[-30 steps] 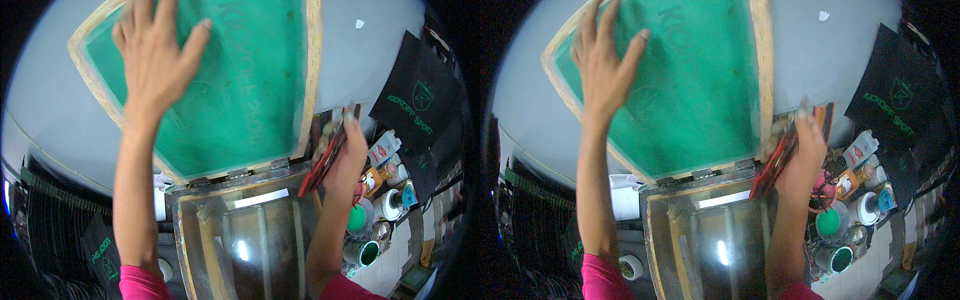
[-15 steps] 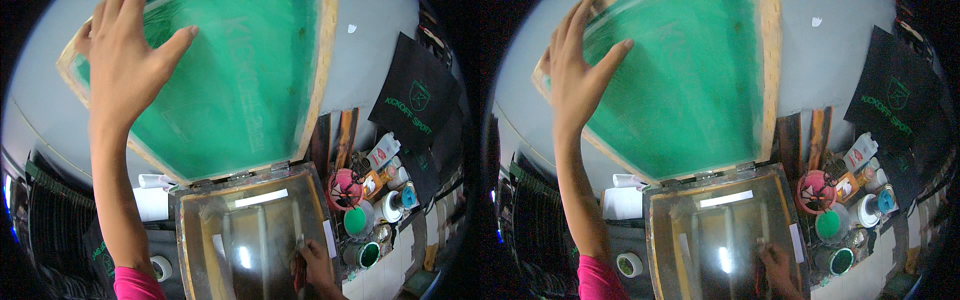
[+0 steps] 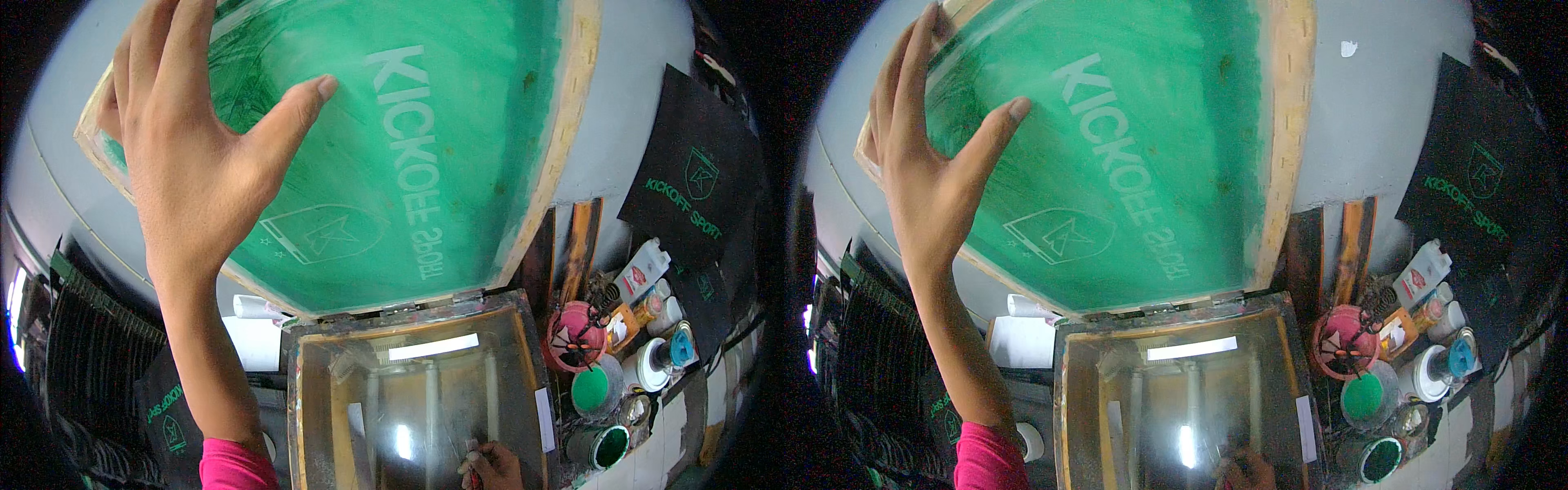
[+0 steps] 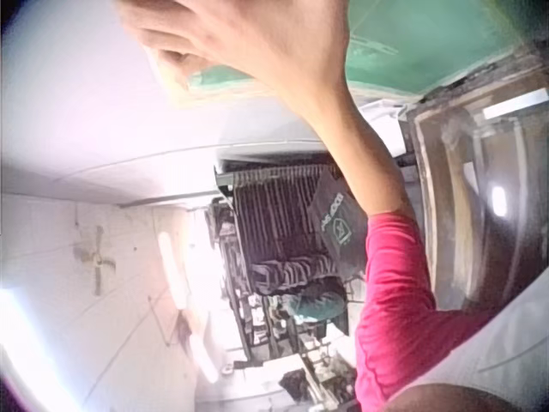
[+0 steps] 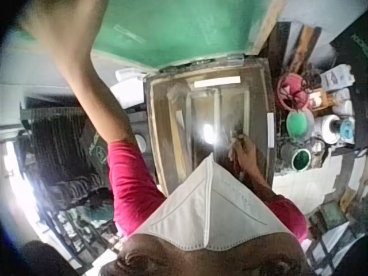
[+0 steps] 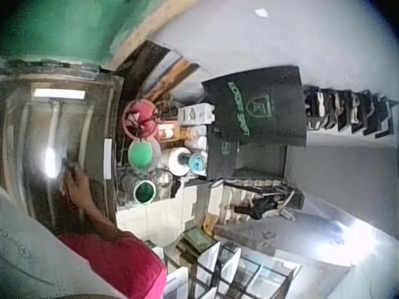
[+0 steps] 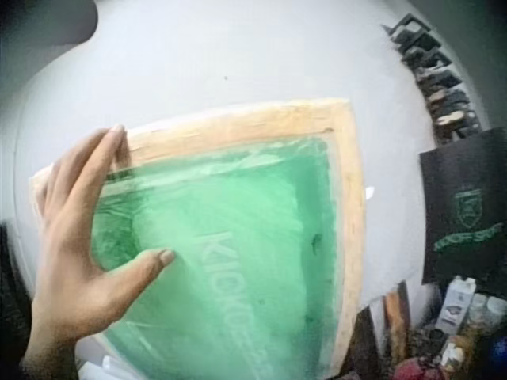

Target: The person opens a wooden screen printing frame and applies masking tape to the edges of the mesh. They use a utility knife to cut the tape and scrape the surface of the frame. The person then uses a metal ruler to measure and cut additional tape on the frame.

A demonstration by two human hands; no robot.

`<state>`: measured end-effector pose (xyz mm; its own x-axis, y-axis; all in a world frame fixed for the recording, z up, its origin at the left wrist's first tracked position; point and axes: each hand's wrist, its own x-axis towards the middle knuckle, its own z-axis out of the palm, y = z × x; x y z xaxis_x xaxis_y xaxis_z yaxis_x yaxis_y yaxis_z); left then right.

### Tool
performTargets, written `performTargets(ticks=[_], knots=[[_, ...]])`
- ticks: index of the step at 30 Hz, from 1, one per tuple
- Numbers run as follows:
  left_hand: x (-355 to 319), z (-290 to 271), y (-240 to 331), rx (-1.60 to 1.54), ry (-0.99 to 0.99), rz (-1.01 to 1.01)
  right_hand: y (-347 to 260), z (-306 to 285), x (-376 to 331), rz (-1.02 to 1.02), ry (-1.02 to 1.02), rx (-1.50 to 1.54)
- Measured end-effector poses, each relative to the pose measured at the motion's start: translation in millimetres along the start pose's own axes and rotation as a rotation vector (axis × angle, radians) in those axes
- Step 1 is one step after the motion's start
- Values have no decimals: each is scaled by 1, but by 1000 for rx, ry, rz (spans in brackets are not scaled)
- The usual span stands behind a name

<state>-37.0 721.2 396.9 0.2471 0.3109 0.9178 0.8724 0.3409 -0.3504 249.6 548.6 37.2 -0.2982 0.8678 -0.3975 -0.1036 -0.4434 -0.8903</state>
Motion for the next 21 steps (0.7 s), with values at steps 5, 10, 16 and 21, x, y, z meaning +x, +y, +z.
performTargets(ticks=[5, 10, 16, 21], knots=[[-5, 3, -1, 12, 106, 72, -3, 2, 0, 48, -20, -48], [-6, 15, -8, 41, 243, 143, 1, 4, 0, 31, 5, -93], [-5, 15, -2, 9, 255, 153, -4, 5, -1, 46, 2, -49], [-7, 8, 13, 20, 170, 42, -5, 6, -1, 61, -7, -30]])
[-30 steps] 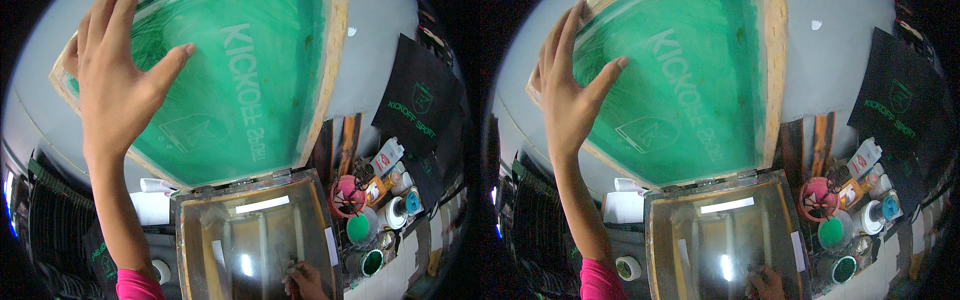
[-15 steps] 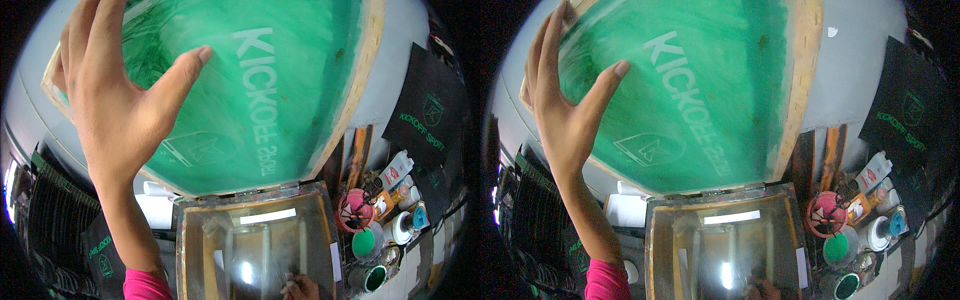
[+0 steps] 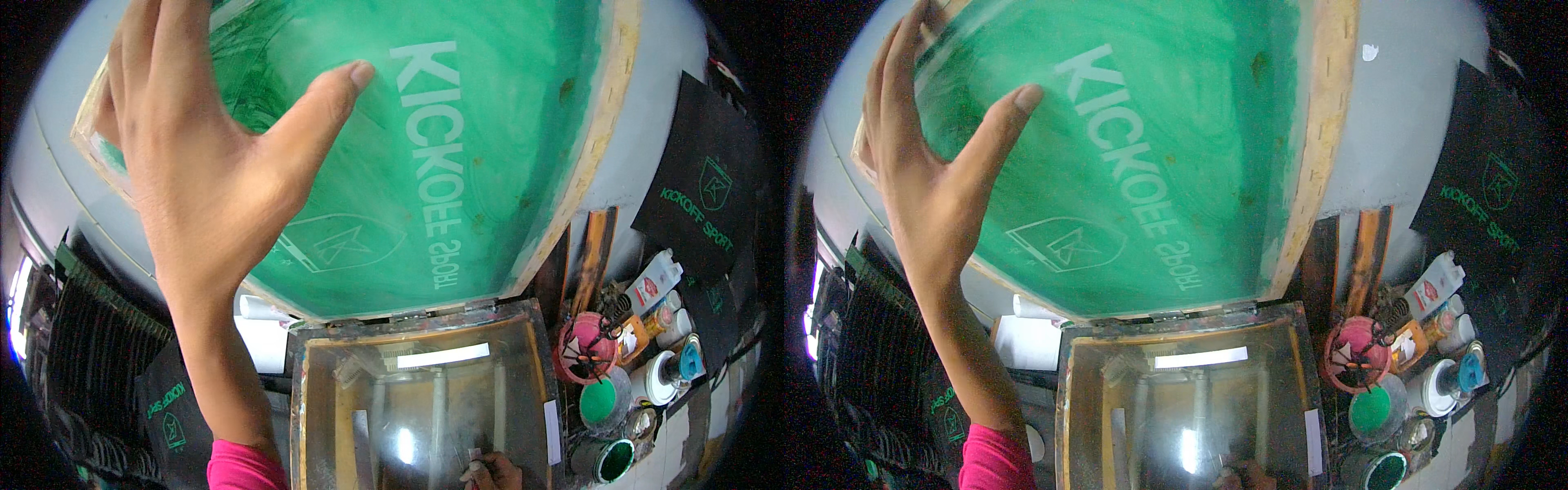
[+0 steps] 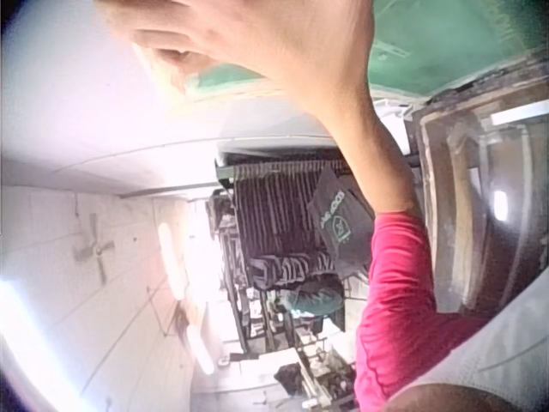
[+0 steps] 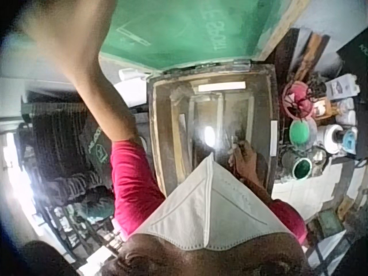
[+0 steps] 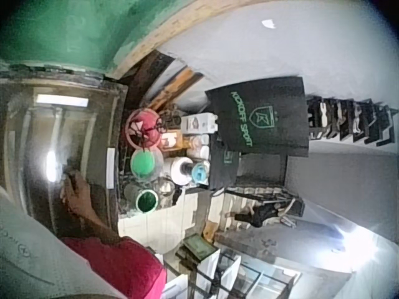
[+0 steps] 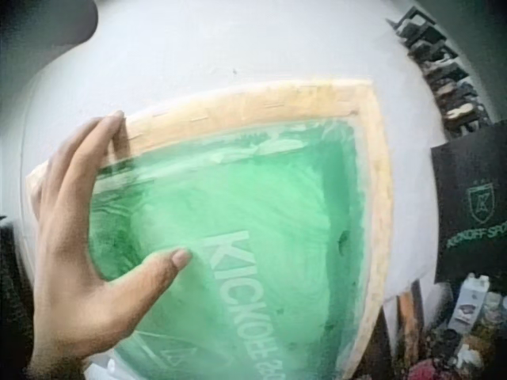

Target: The person opens a wooden screen printing frame and applies masking tape to the edges of the mesh. They use a utility knife to cut the tape and scrape the surface of the frame. The person then uses a metal ruler to measure and cut additional tape on the frame.

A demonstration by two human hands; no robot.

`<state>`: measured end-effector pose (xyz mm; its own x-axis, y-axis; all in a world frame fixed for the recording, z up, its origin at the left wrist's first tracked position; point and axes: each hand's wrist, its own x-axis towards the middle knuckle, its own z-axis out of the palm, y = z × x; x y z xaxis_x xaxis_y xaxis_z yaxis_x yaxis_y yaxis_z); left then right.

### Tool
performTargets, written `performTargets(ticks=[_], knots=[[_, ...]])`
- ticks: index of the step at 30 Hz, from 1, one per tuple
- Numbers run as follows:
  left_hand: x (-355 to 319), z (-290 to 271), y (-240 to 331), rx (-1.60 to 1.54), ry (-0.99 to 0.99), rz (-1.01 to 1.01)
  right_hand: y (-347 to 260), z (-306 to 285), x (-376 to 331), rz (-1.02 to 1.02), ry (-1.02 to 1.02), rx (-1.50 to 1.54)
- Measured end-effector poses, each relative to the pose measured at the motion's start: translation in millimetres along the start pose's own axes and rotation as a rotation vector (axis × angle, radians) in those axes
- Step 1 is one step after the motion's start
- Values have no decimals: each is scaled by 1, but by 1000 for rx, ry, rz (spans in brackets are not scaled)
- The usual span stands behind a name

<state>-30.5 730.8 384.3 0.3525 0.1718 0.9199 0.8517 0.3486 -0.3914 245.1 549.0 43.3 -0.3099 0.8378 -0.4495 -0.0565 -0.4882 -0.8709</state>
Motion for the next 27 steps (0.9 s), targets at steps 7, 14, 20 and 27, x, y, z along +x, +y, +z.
performTargets(ticks=[7, 14, 20, 27], knots=[[6, 4, 16, -37, -77, -172, -4, 3, -2, -40, 29, -57], [9, 7, 19, 26, -100, -161, -7, 2, -3, -46, 15, -55], [11, 27, 4, -133, 47, -76, -3, 2, -3, -41, 2, -23], [24, 11, 29, -1, -239, -349, -13, 4, -4, -12, 12, -33]])
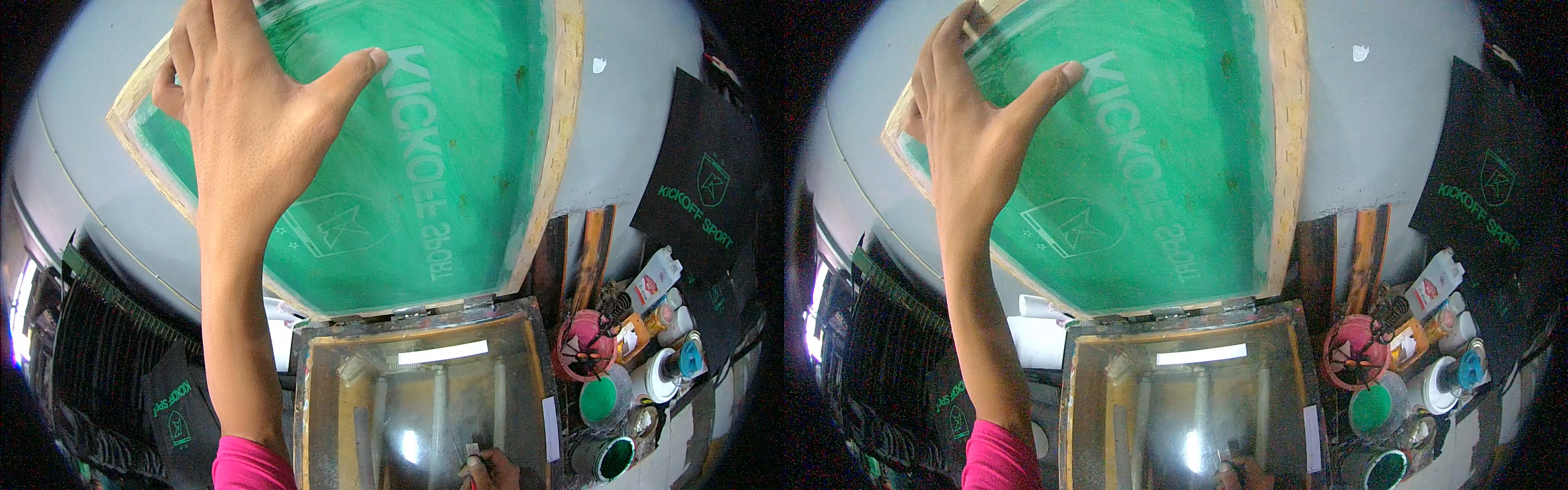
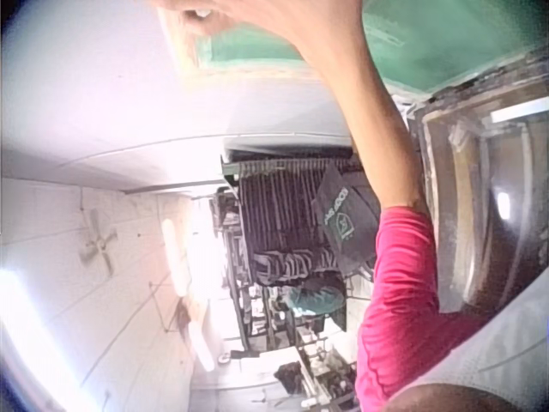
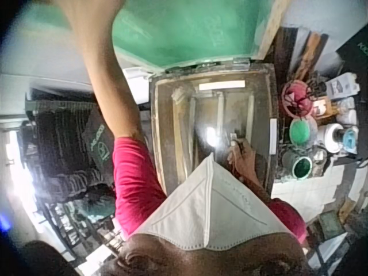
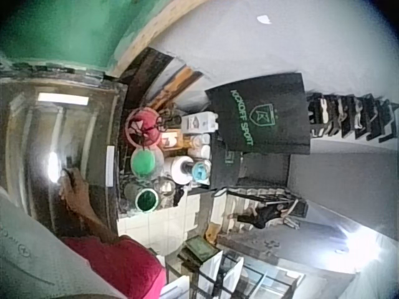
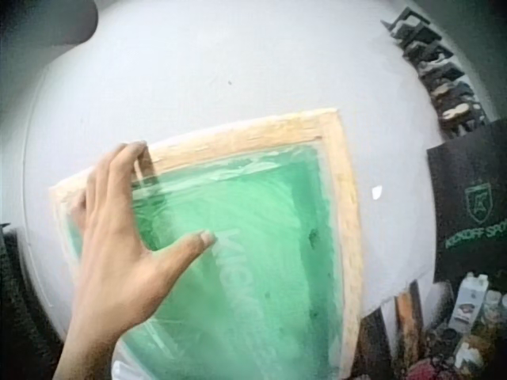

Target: The person opens a wooden screen printing frame and applies masking tape to the edges of the mesh. They use a utility knife to cut the tape and scrape the surface of the frame. The person then uses a metal ruler to measure and cut additional tape on the frame.

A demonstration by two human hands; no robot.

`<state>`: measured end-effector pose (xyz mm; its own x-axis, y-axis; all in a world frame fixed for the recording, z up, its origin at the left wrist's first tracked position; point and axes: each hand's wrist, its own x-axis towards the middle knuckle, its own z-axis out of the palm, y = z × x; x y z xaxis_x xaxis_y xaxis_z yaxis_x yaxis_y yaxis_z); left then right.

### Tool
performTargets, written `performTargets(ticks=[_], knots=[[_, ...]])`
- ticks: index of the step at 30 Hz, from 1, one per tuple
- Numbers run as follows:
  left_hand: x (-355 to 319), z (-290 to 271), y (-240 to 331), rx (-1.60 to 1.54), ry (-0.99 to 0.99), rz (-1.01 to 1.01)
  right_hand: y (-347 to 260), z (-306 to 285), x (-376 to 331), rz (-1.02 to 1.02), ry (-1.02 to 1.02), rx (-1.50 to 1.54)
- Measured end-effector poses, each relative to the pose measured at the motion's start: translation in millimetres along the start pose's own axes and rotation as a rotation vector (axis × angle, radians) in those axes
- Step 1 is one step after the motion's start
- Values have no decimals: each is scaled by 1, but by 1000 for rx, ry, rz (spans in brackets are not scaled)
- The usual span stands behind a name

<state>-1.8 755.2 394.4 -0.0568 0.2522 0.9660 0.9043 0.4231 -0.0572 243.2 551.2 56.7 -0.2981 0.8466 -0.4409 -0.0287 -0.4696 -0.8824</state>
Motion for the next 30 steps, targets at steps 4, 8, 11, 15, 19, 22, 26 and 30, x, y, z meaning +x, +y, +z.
performTargets(ticks=[4, 8, 11, 15, 19, 22, 26, 30], knots=[[1, 1, 4, -19, 11, -36, -4, 0, -1, -6, -4, -28], [0, 1, 5, -41, 15, -35, -3, 0, -1, -19, 1, -18], [2, 0, 5, -21, 5, -43, -3, 0, -2, -17, -6, -15], [0, 1, 8, -33, 31, -6, -6, 1, -2, 16, 14, 25], [1, -11, 12, -85, 3, 22, -8, 2, -3, 11, 14, 6], [6, 4, -7, -87, 29, 34, -4, 2, -2, -5, 21, -11], [8, 0, -18, -257, 3, 100, -4, 2, -1, 5, 23, -14], [6, -2, -15, -277, -9, 164, -6, 2, -1, 5, 30, -22]])
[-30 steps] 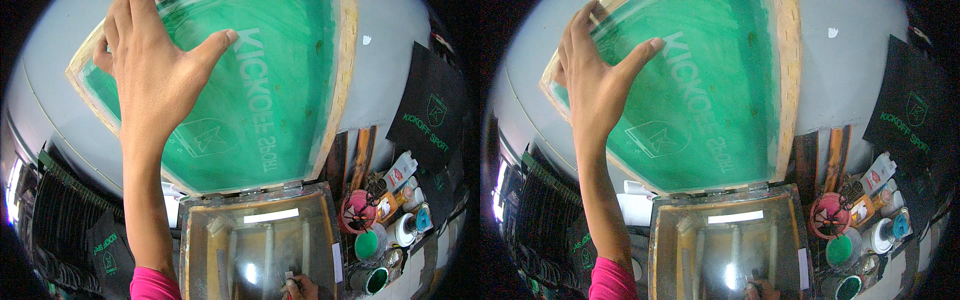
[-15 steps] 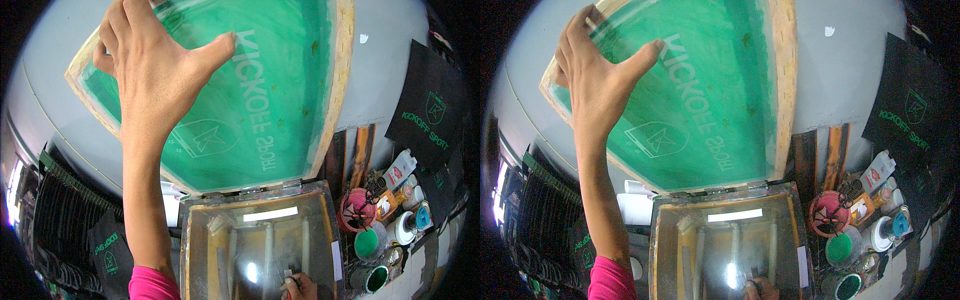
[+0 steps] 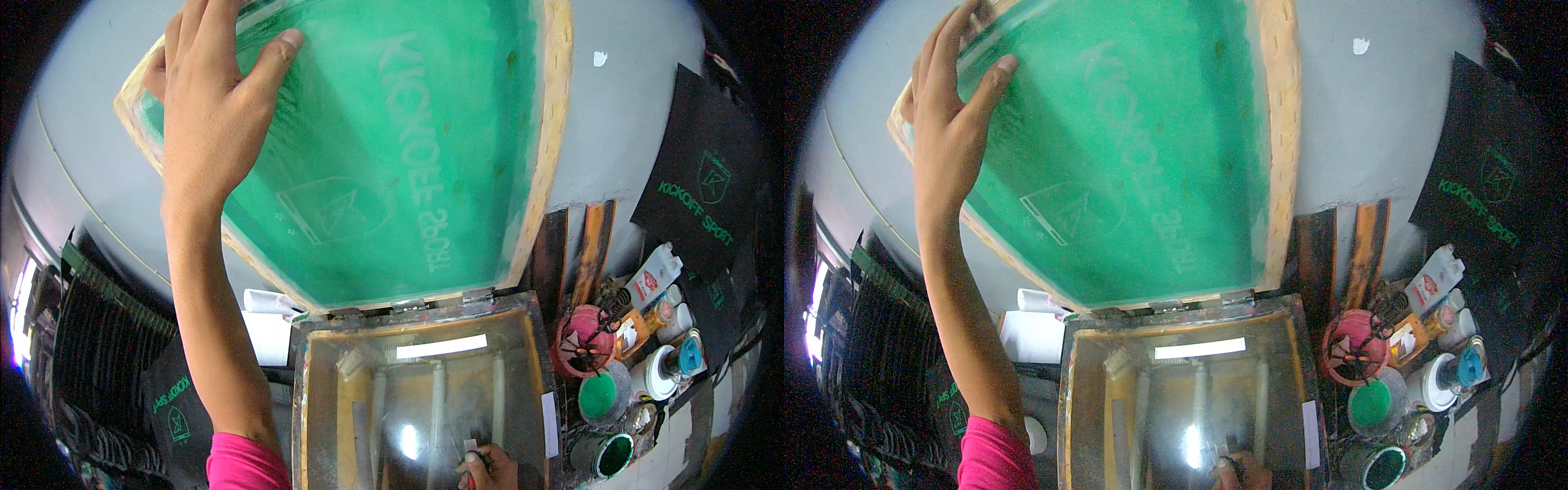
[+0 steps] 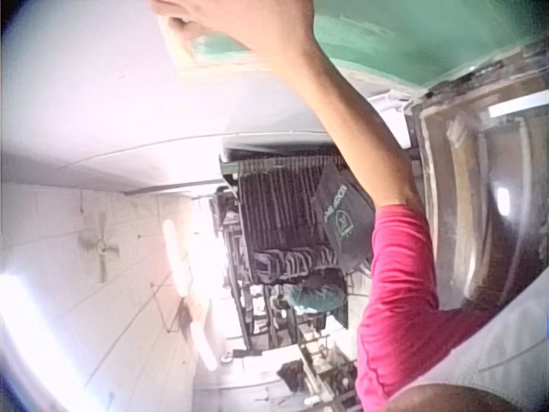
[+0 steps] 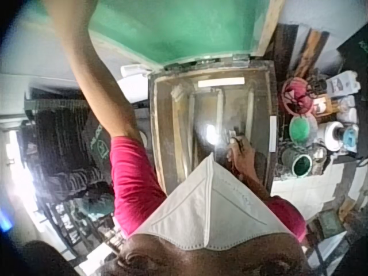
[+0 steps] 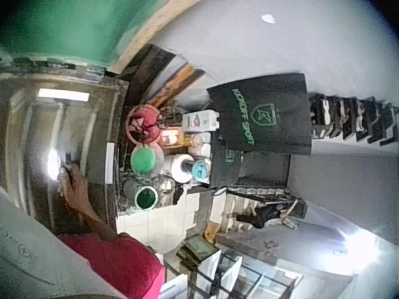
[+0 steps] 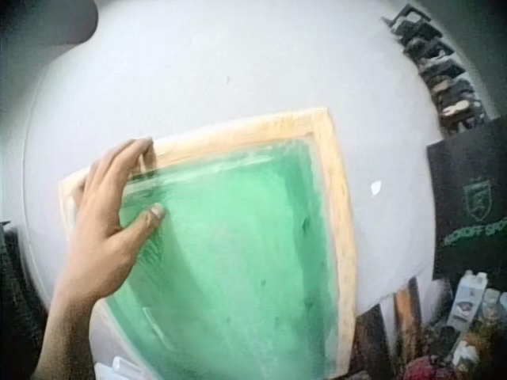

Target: The person opens a wooden screen printing frame and applies masking tape to the edges of the mesh. They use a utility knife to cut the tape and scrape the surface of the frame. The person then uses a metal ruler to measure and cut additional tape on the frame.

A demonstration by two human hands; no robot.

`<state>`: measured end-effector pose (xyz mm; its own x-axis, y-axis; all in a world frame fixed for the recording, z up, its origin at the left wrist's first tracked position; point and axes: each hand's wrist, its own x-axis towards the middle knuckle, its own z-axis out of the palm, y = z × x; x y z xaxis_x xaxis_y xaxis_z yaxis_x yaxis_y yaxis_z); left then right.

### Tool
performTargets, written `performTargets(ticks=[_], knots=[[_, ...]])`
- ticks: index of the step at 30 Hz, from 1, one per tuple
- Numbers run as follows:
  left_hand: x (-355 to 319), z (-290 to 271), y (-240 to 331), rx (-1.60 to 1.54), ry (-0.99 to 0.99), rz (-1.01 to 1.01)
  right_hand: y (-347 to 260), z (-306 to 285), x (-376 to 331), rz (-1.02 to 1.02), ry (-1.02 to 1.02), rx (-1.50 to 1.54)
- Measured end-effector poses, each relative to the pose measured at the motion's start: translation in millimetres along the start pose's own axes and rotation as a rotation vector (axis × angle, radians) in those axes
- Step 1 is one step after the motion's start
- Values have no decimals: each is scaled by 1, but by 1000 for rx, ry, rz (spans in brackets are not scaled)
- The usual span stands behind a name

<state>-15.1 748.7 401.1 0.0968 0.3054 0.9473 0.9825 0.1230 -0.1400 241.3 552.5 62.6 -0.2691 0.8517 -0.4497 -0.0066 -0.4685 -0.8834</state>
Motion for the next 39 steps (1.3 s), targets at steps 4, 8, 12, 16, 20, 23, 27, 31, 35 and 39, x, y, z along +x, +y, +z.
performTargets(ticks=[4, 8, 12, 16, 20, 23, 27, 31, 35, 39], knots=[[-2, 7, -11, 58, 23, 32, -2, 0, 0, 4, 13, -34], [-7, 7, -7, 87, 34, 67, 5, -1, 1, 20, -2, -9], [-7, 11, -12, 113, 5, 0, 1, -2, 2, -2, -28, -9], [-10, 10, -7, 104, 33, 48, 2, -3, 2, 21, -41, 21], [-10, 9, 12, 215, 16, -49, 5, -3, 2, 27, -42, 21], [-8, 11, 3, 223, 10, -54, 4, -2, 1, 33, -32, 34], [-12, 10, 12, 213, 76, -29, 6, -2, 1, 17, -34, 63], [-9, 14, -14, 239, 125, 59, 5, -2, 1, 5, -38, 93], [-18, -14, 3, 299, -32, -90, 3, -2, 0, -7, -47, 90], [-13, -13, -13, -88, 216, 268, 4, -1, 1, -13, -36, 75]])
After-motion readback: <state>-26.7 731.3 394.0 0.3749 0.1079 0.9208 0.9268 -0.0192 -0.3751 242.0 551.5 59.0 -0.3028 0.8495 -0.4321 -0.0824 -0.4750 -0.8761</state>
